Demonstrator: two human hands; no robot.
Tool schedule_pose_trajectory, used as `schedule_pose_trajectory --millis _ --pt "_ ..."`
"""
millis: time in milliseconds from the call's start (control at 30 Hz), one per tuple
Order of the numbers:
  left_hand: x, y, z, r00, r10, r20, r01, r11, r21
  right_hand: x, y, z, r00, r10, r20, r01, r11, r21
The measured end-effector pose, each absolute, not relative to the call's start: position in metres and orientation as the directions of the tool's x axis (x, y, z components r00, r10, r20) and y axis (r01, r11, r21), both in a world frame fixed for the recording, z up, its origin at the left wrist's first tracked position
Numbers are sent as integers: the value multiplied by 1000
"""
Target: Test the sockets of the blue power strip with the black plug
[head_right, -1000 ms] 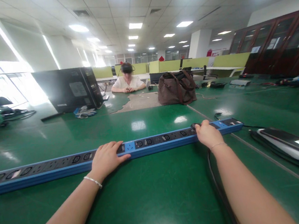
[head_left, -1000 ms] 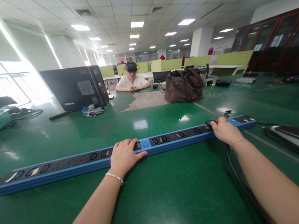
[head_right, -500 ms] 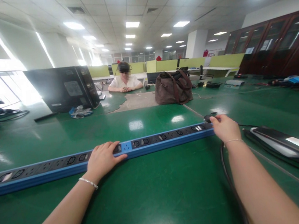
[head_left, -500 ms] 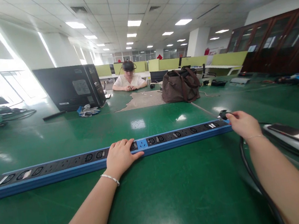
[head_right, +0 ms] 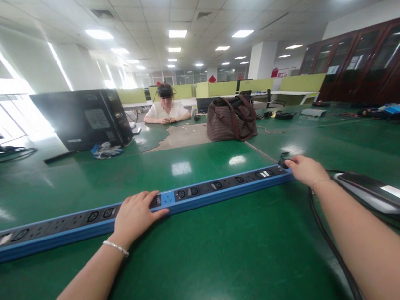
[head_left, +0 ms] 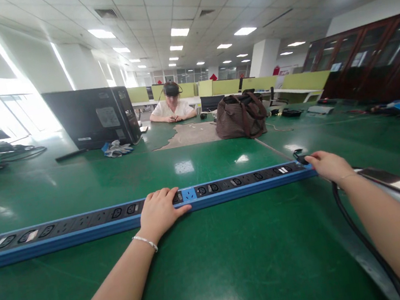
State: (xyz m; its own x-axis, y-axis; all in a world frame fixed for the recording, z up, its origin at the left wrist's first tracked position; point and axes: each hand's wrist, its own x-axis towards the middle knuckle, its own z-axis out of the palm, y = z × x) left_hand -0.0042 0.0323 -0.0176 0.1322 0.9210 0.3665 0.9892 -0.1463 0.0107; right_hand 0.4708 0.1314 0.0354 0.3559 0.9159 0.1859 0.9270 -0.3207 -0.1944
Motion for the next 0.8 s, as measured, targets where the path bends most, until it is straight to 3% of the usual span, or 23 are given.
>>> schedule_pose_trajectory --millis 200,800 --pt "-4 32 -17 113 930 349 990 -135 39 472 137 33 396 917 49 903 -380 -201" --pt "-3 32 -15 102 940 326 992 -122 42 465 143 34 399 916 45 911 -391 -126"
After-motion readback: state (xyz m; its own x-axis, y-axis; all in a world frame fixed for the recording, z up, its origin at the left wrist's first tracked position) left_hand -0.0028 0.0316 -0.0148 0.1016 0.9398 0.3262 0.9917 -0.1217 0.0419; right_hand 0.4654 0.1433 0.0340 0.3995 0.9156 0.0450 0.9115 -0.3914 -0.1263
